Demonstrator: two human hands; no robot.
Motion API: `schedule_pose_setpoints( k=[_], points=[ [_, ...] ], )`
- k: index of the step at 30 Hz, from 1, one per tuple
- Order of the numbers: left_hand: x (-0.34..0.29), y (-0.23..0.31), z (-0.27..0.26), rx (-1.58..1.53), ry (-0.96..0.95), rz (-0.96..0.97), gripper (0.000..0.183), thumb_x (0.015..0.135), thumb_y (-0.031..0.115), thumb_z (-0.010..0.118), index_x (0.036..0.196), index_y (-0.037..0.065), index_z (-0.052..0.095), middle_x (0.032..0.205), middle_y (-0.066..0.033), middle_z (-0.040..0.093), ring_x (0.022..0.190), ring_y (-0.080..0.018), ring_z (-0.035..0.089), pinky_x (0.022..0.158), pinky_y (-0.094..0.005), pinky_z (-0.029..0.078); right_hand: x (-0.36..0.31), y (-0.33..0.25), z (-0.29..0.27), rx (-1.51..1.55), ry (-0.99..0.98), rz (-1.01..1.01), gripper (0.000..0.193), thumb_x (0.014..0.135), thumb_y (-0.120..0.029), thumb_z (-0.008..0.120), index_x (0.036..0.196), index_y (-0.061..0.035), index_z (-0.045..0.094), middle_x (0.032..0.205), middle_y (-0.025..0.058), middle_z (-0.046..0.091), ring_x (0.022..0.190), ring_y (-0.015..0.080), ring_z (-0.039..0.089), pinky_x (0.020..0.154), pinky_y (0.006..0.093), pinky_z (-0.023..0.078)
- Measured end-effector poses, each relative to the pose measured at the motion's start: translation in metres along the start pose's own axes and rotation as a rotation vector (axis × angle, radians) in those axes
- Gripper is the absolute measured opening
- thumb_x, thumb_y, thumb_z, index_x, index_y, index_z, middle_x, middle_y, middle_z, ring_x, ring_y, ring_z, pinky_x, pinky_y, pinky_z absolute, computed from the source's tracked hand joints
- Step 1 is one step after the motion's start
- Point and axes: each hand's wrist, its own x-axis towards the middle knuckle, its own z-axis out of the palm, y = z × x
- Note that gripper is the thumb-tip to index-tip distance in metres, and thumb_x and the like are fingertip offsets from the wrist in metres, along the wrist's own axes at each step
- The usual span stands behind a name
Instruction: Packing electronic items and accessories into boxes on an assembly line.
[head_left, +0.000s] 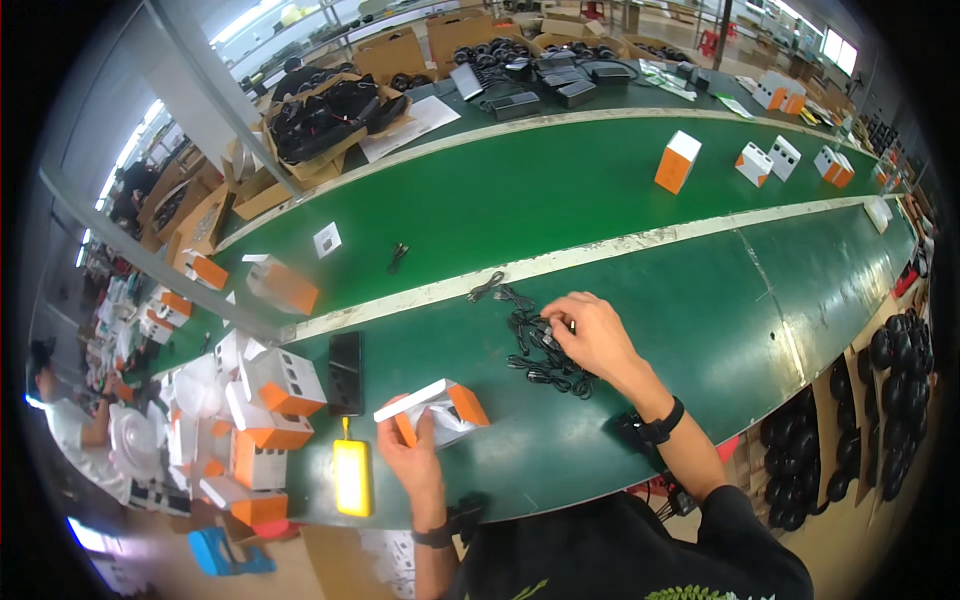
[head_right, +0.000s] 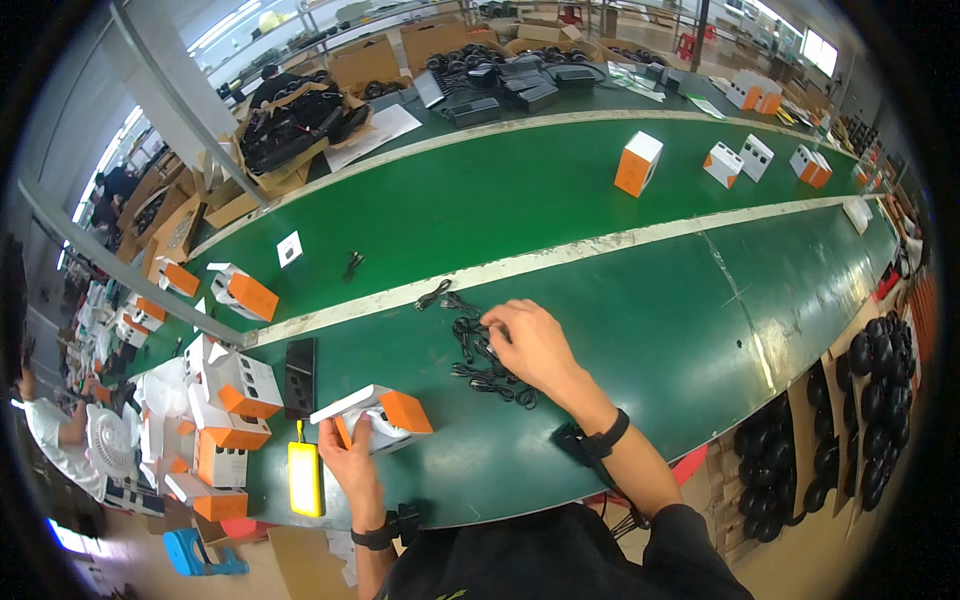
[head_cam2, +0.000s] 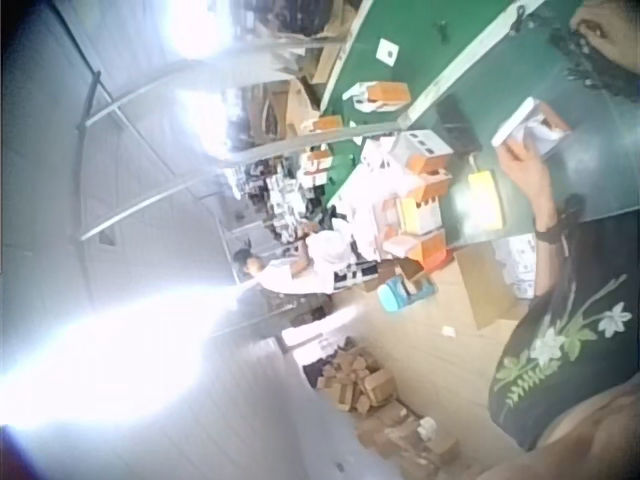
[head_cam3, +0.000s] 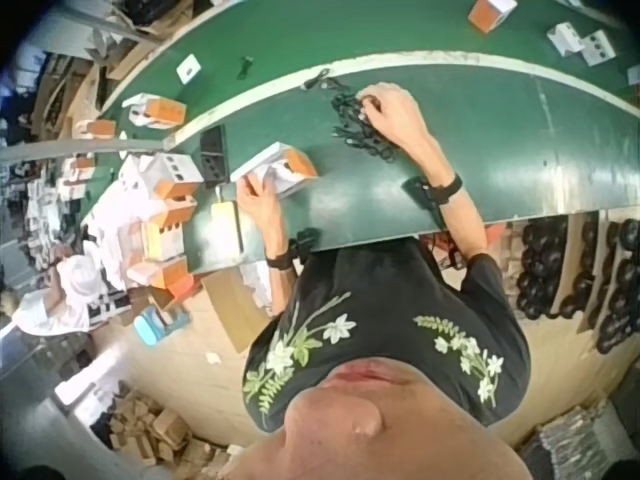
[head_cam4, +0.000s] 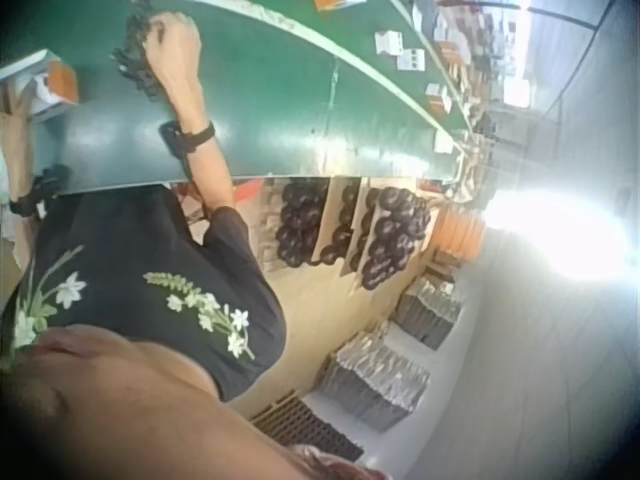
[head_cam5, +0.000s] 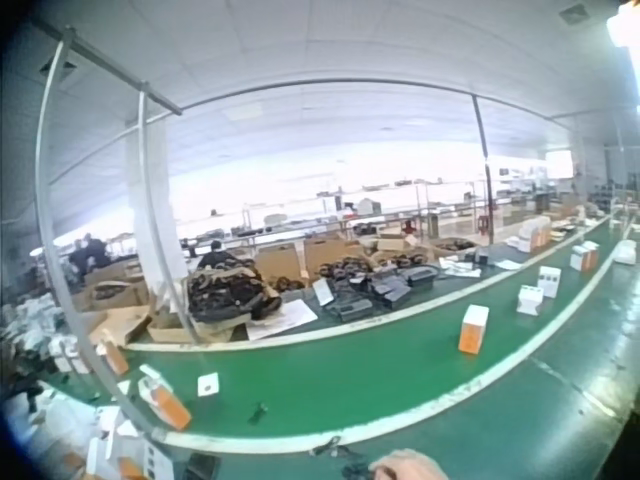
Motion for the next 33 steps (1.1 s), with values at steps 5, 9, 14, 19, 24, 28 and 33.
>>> schedule_pose_setpoints(
  k=[5, 9, 14, 19, 24, 28, 33],
  points=[
    [-0.001, 0.004, 0.002, -0.061, 0.003, -0.03, 0.036, 0.095, -0.006, 0.075, 0.128, 0.0, 0.065, 0.121, -0.0071, 0.068, 0.112, -0.0167, 0.066, 0.101, -0.0318, 0.053, 0.019, 0.012, 0.023, -0.175, -0.157, -0.096, 0.028, 0.09, -0.02, 0.081, 0.113, -0.0041, 0.081, 0.112, 0.0149, 0.073, 0.112, 0.036, 0.066, 0.096, 0.0466, 0.059],
    [0.0, 0.009, 0.001, -0.02, -0.015, -0.026, 0.039, 0.095, -0.004, 0.077, 0.131, 0.001, 0.064, 0.121, -0.0069, 0.068, 0.114, -0.0162, 0.066, 0.101, -0.0314, 0.053, 0.03, 0.022, 0.035, -0.192, -0.078, -0.136, 0.021, 0.086, -0.019, 0.084, 0.1, -0.0037, 0.084, 0.12, 0.0161, 0.072, 0.118, 0.0381, 0.064, 0.101, 0.0492, 0.056],
    [-0.002, 0.016, -0.007, -0.118, -0.18, -0.026, 0.054, 0.094, 0.002, 0.082, 0.142, 0.001, 0.058, 0.133, -0.0102, 0.065, 0.123, -0.019, 0.064, 0.106, -0.0337, 0.052, 0.021, -0.022, -0.006, 0.266, 0.1, -0.047, 0.026, 0.092, -0.01, 0.078, 0.117, -0.0023, 0.076, 0.127, 0.0137, 0.073, 0.108, 0.0379, 0.071, 0.092, 0.0443, 0.059],
    [-0.004, 0.003, -0.031, -0.183, -0.195, 0.039, 0.061, 0.095, 0.001, 0.079, 0.148, -0.001, 0.05, 0.14, -0.0141, 0.062, 0.135, -0.0235, 0.059, 0.115, -0.0379, 0.047, -0.018, -0.132, -0.027, 0.308, -0.277, -0.588, 0.043, 0.093, -0.002, 0.075, 0.135, -0.0086, 0.073, 0.109, 0.0104, 0.065, 0.083, 0.0262, 0.067, 0.073, 0.037, 0.059],
    [-0.007, -0.009, -0.026, -0.234, -0.175, 0.036, 0.06, 0.097, 0.002, 0.074, 0.151, -0.004, 0.048, 0.146, -0.0168, 0.057, 0.14, -0.0253, 0.054, 0.12, -0.0387, 0.041, -0.017, -0.182, -0.015, -0.236, -0.291, -0.672, 0.042, 0.081, 0.001, 0.074, 0.122, 0.0065, 0.07, 0.108, 0.0163, 0.059, 0.093, 0.0287, 0.066, 0.074, 0.0364, 0.062],
    [-0.014, -0.014, -0.027, -0.238, -0.138, 0.043, 0.058, 0.103, 0.008, 0.068, 0.154, -0.005, 0.045, 0.149, -0.0174, 0.055, 0.141, -0.0254, 0.053, 0.122, -0.0391, 0.038, -0.02, -0.183, 0.03, -0.473, -0.175, -0.81, 0.032, 0.077, -0.007, 0.074, 0.106, 0.0067, 0.069, 0.1, 0.0139, 0.061, 0.09, 0.0266, 0.063, 0.069, 0.0325, 0.061],
    [-0.018, -0.018, -0.032, -0.276, -0.132, 0.114, 0.056, 0.108, 0.018, 0.061, 0.156, -0.005, 0.043, 0.149, -0.0177, 0.055, 0.14, -0.025, 0.053, 0.121, -0.0398, 0.039, -0.023, -0.182, 0.076, -0.541, -0.029, -0.89, 0.024, 0.079, -0.016, 0.072, 0.097, -0.0002, 0.069, 0.082, 0.0061, 0.062, 0.087, 0.0246, 0.059, 0.072, 0.0325, 0.058]
  ],
)
